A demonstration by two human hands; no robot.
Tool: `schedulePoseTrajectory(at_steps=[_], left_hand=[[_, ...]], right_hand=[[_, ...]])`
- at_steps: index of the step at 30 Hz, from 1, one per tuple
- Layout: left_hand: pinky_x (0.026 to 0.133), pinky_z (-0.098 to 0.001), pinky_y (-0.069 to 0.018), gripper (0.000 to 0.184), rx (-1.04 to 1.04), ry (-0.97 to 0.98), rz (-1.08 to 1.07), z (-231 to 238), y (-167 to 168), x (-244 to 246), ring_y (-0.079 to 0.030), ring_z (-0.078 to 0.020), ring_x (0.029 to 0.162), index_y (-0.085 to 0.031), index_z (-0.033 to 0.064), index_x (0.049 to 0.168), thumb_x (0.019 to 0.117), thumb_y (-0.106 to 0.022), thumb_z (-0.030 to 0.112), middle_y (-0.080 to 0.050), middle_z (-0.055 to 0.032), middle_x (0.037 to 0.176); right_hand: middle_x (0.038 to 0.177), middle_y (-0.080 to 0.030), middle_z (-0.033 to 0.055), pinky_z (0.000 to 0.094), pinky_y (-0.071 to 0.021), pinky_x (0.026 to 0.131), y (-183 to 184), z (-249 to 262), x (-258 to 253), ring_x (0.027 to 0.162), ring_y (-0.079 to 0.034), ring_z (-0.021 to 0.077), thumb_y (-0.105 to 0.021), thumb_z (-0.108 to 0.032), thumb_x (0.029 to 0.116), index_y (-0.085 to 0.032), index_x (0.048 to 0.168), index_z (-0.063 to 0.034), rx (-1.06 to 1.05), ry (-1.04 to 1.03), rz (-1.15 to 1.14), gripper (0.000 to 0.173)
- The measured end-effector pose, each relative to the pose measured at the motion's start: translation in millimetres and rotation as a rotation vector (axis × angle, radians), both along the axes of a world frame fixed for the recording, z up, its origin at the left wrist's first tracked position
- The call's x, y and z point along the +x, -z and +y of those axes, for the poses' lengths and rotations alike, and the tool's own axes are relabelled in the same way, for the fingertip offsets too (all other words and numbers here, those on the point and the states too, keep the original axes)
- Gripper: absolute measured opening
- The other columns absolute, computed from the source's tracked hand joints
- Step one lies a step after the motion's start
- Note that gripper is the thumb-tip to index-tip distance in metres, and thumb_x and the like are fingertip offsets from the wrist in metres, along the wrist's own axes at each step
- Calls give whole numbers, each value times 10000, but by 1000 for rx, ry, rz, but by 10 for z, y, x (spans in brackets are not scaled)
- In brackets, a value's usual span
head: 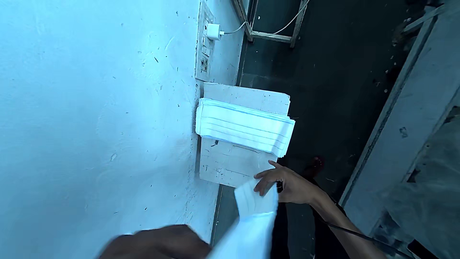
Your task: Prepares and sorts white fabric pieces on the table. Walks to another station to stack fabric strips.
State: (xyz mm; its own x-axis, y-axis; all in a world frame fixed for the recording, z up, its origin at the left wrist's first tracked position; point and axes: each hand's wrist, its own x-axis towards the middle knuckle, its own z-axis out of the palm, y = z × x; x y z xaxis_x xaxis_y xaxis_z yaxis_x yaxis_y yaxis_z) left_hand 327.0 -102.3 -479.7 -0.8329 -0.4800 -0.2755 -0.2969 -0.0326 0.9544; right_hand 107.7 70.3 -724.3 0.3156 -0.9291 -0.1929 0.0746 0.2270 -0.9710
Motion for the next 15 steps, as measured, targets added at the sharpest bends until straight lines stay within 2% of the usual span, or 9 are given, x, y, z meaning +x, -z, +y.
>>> schedulePoseTrajectory(at_steps=[1, 2, 3, 4, 5, 7, 9, 11, 15], left_hand=[[937, -212, -539, 157, -71, -80, -44, -71, -17, 121, -659, -7, 1069, -690, 197, 1089, 939, -722, 231, -719, 101, 1115], [933, -189, -546, 215, -159, -204, -116, -131, 16, 236, -664, 27, 1055, -704, 274, 1139, 929, -748, 252, -721, 164, 1117], [870, -177, -576, 225, -238, -365, -167, -198, 128, 300, -686, 37, 970, -723, 316, 1085, 879, -800, 266, -732, 187, 1038], [813, -193, -598, 223, -279, -500, -182, -289, 301, 344, -699, 13, 898, -730, 305, 1028, 838, -835, 256, -737, 163, 973], [790, -212, -609, 236, -283, -586, -183, -385, 494, 377, -702, -10, 872, -720, 281, 1028, 830, -838, 229, -735, 137, 959], [812, -216, -603, 270, -262, -646, -208, -531, 846, 345, -692, -7, 909, -666, 263, 1093, 875, -756, 130, -719, 143, 1007], [848, -237, -606, 334, -206, -706, -230, -627, 1180, 264, -696, -12, 958, -619, 216, 1137, 896, -664, -11, -718, 138, 1052], [852, -265, -615, 365, -128, -760, -223, -719, 1510, 205, -706, -38, 970, -601, 155, 1186, 910, -623, -82, -725, 102, 1074], [826, -289, -619, 401, -59, -817, -261, -862, 2086, 155, -719, -65, 933, -564, 97, 1284, 924, -638, -64, -735, 50, 1054]], right_hand=[[1110, -757, -21, 569, -173, 1266, 31, 14, -25, 1235, -622, 92, -804, -249, 852, -806, 992, -118, 37, 11, -11, 191], [1052, -760, -21, 499, -288, 1238, 52, 49, -60, 1136, -661, 74, -799, -225, 856, -798, 960, -106, 69, 58, -22, 158], [966, -753, -30, 402, -451, 1123, 64, 94, -106, 997, -686, 57, -792, -187, 856, -778, 927, -102, 103, 131, -47, 112], [912, -731, -13, 308, -562, 911, 85, 145, -168, 876, -681, 66, -776, -143, 871, -755, 928, -85, 139, 211, -109, 84], [884, -721, 15, 269, -586, 766, 88, 188, -248, 798, -673, 81, -752, -94, 889, -737, 955, -58, 189, 294, -194, 76], [835, -716, 14, 234, -579, 662, 92, 169, -391, 721, -663, 65, -727, -51, 894, -720, 973, -62, 297, 476, -305, 80], [828, -698, -10, 211, -558, 664, 132, 97, -466, 706, -637, 45, -710, -60, 906, -717, 990, -99, 368, 644, -324, 93], [865, -698, 2, 241, -588, 721, 168, 6, -473, 747, -660, 65, -677, -47, 924, -702, 1028, -95, 422, 772, -322, 117], [894, -701, 39, 253, -595, 723, 274, -229, -385, 760, -674, 86, -642, 7, 959, -676, 1095, -16, 486, 973, -234, 141]])
